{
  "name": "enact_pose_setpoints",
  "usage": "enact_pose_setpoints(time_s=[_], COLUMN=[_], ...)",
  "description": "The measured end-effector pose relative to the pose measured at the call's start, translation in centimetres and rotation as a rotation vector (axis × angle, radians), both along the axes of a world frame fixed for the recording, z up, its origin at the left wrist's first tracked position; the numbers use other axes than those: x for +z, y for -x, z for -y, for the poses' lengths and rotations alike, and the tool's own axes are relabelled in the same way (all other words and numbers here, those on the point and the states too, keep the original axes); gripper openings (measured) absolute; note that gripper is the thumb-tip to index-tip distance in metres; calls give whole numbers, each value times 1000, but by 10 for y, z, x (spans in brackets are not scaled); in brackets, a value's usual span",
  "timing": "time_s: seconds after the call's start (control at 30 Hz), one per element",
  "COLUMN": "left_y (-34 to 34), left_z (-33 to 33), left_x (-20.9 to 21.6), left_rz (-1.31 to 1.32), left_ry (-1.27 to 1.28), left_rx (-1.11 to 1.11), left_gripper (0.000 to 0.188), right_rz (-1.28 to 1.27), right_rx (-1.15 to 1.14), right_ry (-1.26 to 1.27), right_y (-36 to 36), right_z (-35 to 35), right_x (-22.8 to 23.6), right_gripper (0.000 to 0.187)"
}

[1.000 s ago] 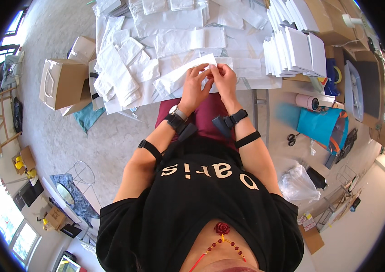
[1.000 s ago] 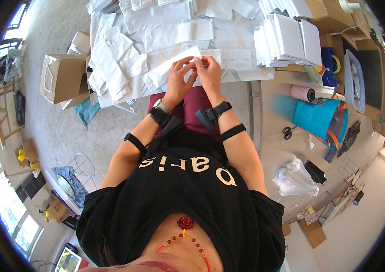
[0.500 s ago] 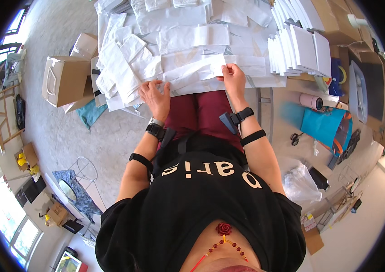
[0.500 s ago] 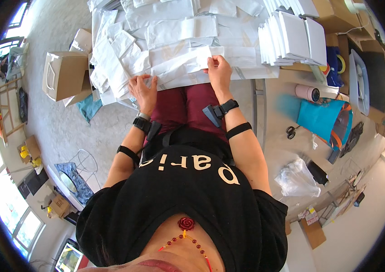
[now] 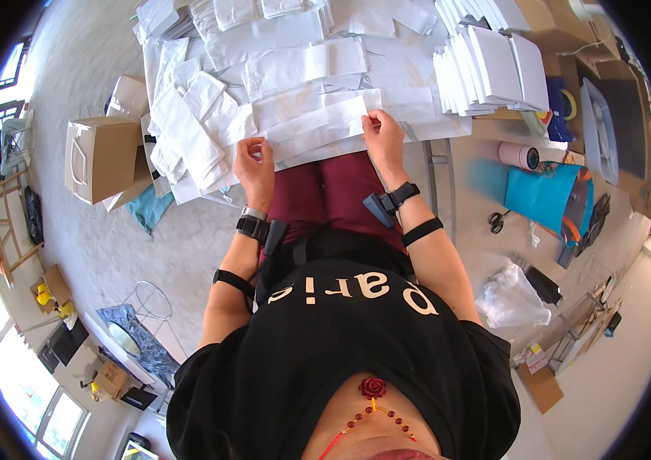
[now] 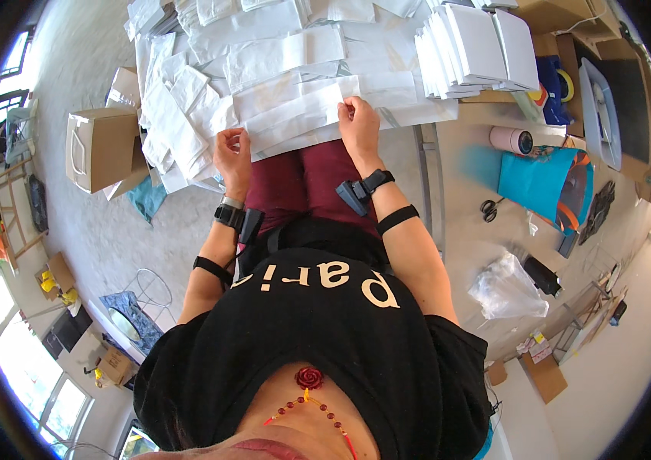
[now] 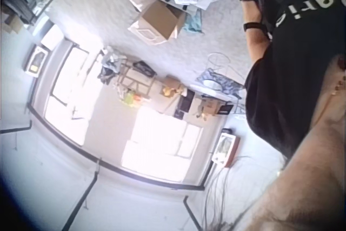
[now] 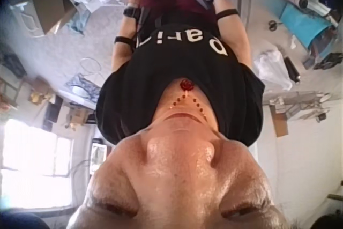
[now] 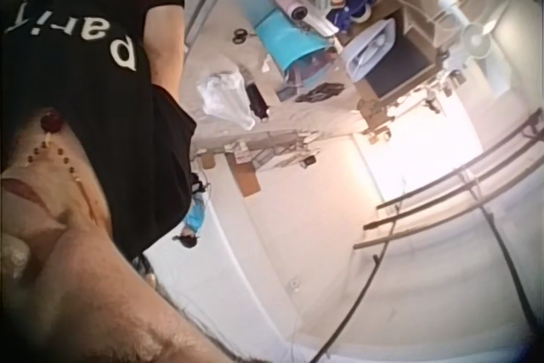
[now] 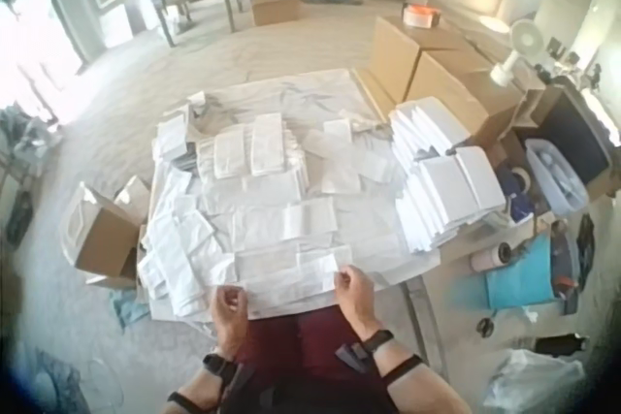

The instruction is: The person folds multiple long strips of white fabric by hand, pressing them flat on a table and stacking them.

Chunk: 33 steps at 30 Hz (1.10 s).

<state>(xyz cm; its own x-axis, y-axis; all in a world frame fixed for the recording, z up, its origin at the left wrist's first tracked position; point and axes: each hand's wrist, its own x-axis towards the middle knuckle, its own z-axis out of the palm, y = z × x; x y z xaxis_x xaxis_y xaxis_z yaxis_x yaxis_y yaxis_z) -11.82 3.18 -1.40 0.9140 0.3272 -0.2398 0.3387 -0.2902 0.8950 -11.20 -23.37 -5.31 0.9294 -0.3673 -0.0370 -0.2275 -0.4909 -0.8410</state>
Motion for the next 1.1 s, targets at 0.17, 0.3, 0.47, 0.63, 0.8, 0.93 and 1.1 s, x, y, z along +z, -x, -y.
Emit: enact_pose_setpoints(time_s=[0.17,0.3,0.47,0.63,0.8,0.93,1.1], left_y=[4,8,6,2,1,2,2], left_z=[-1,-2,-4,-3,3,2,-3], left_x=[-10,-20,-32,-24,-20,-21,-31], left_rz=[220,223,212,220,260,224,249], left_ry=[-651,-667,-557,-437,-673,-667,-658], left_rx=[-134,-217,-202,-200,-146,-190,-237], left_gripper=[23,22,18,22,29,24,16], right_rz=[29,29,-4,-24,-16,-18,-1], right_rx=[6,-6,-23,-42,-44,-39,-27], right_ry=[94,107,68,57,72,56,90], right_y=[2,2,3,4,5,6,6], right_z=[2,2,2,4,5,4,2], right_x=[6,9,15,21,22,23,22], right_gripper=[15,16,14,12,12,12,13])
